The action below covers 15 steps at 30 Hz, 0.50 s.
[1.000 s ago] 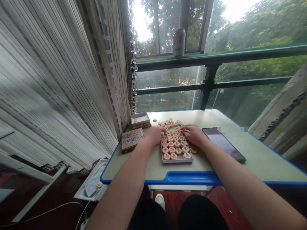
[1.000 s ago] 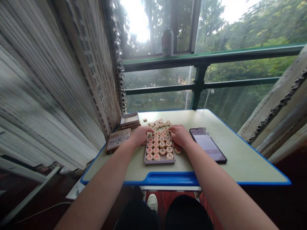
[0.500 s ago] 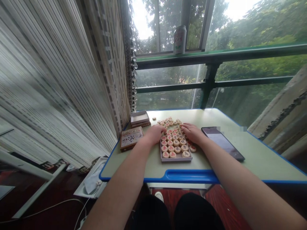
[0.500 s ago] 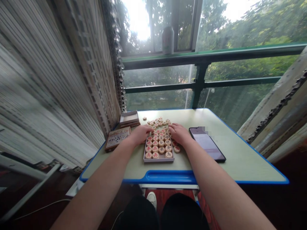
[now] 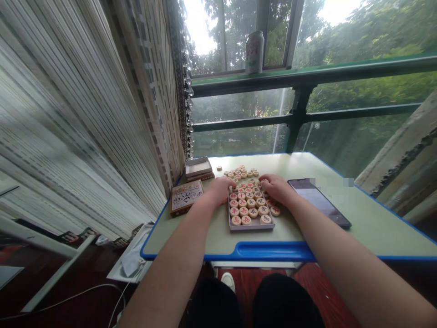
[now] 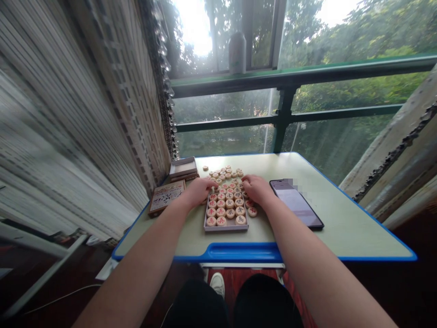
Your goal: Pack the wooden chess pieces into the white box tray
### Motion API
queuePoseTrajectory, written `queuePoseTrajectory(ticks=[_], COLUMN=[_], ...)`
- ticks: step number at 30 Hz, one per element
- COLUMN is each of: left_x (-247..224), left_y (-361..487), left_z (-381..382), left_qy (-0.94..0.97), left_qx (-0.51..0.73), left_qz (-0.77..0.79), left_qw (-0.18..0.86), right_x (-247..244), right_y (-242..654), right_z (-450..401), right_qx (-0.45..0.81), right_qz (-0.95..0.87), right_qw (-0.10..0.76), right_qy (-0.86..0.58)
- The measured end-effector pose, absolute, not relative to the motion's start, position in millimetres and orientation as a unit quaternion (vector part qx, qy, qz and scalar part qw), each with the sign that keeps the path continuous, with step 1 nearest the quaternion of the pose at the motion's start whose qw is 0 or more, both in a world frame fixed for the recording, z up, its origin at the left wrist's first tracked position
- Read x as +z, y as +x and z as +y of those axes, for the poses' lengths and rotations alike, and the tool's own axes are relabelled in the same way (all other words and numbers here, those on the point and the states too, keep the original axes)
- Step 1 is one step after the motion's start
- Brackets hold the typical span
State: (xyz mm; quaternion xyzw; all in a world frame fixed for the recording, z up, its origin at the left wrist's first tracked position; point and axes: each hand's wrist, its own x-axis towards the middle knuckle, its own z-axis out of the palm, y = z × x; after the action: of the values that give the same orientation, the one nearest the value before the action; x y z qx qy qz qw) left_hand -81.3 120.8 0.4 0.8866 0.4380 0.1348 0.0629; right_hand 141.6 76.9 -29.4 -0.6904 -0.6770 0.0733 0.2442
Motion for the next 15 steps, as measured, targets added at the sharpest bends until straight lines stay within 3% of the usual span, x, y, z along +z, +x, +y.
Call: queuePoseTrajectory(ticks=[15], left_x=[5.9], left_y=[-83.4], left_z=[115.5], left_qy=[0.874], left_qx=[0.148], left_qz=[0.441], left_qw=[0.137], right_x=[-31.9], right_y=[146.0], right_z=[73.8], right_qx=[0.067], right_qz=[-0.644], right_qw=[0.267], right_qy=[-0.714])
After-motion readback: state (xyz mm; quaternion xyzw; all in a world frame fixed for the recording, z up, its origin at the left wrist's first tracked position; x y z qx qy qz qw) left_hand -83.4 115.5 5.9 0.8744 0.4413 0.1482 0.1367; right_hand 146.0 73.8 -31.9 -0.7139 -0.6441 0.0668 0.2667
